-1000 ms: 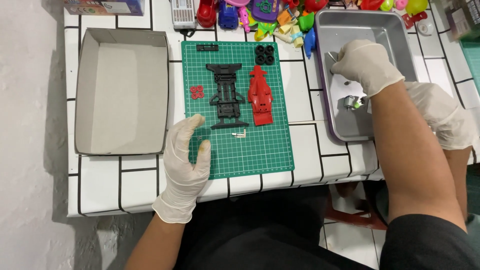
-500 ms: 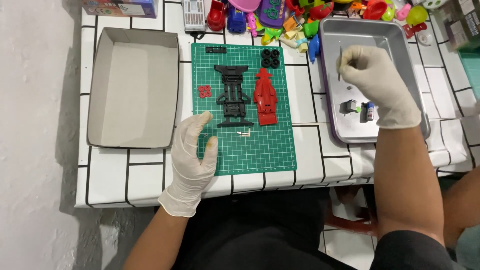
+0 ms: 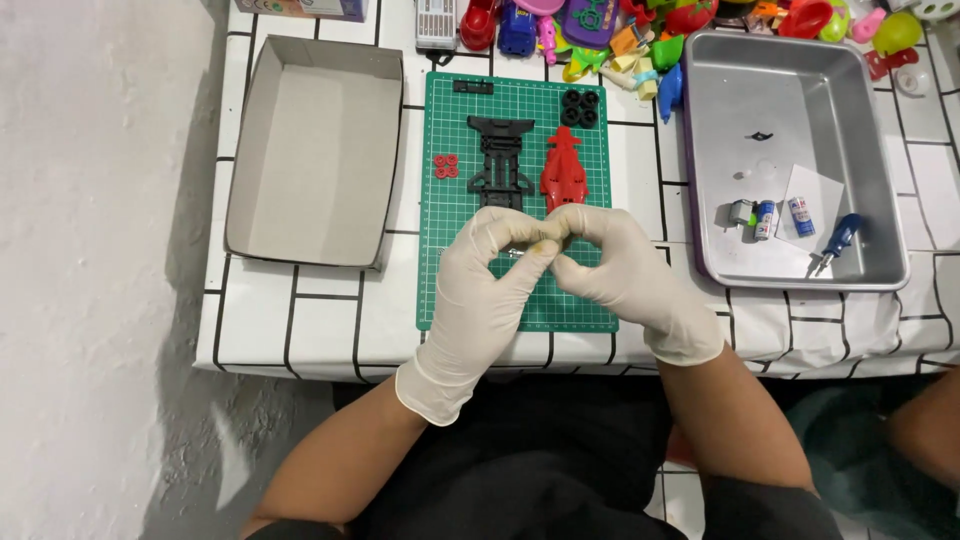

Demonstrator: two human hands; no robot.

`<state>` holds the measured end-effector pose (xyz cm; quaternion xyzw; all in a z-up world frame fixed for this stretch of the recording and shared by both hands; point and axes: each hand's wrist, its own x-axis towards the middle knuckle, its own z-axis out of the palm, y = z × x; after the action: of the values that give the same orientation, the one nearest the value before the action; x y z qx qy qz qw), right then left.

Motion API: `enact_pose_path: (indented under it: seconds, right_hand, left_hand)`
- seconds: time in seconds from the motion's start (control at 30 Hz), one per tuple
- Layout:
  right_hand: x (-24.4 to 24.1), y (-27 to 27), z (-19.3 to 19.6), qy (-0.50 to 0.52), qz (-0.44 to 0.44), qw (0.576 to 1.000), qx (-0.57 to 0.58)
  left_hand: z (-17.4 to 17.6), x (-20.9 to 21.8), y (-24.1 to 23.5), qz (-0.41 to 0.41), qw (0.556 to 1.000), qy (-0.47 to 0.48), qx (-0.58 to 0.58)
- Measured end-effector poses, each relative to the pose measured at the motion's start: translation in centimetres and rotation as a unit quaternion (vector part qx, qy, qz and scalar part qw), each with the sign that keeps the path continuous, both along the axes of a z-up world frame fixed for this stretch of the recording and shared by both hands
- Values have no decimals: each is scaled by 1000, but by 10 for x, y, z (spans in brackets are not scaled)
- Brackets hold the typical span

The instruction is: Assembling a toy car by installing gears, axles, and other small components into the chassis on a workbench.

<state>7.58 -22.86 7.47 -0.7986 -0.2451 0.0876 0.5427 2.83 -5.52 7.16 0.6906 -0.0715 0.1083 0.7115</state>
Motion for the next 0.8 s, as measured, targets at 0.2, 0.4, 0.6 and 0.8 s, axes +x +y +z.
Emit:
enact_pose_path:
  seconds: [0.2,0.4,0.6,0.8]
  right_hand:
    - [-24,-6,11,-34,-29,998,52]
    - [-43,5,15,-166,-29,985,41]
    - [-41,2,6,-204,-38,978,36]
    - [-43,9,-3,-232,-47,970,51]
  left_hand:
    - [-1,10,10,-45,986,113,-113]
    - [8,11,14,-82,972,167,-141]
    - [13,5,14,-94,964,189,-160]
    - [1,5,13,-76,969,178,-157]
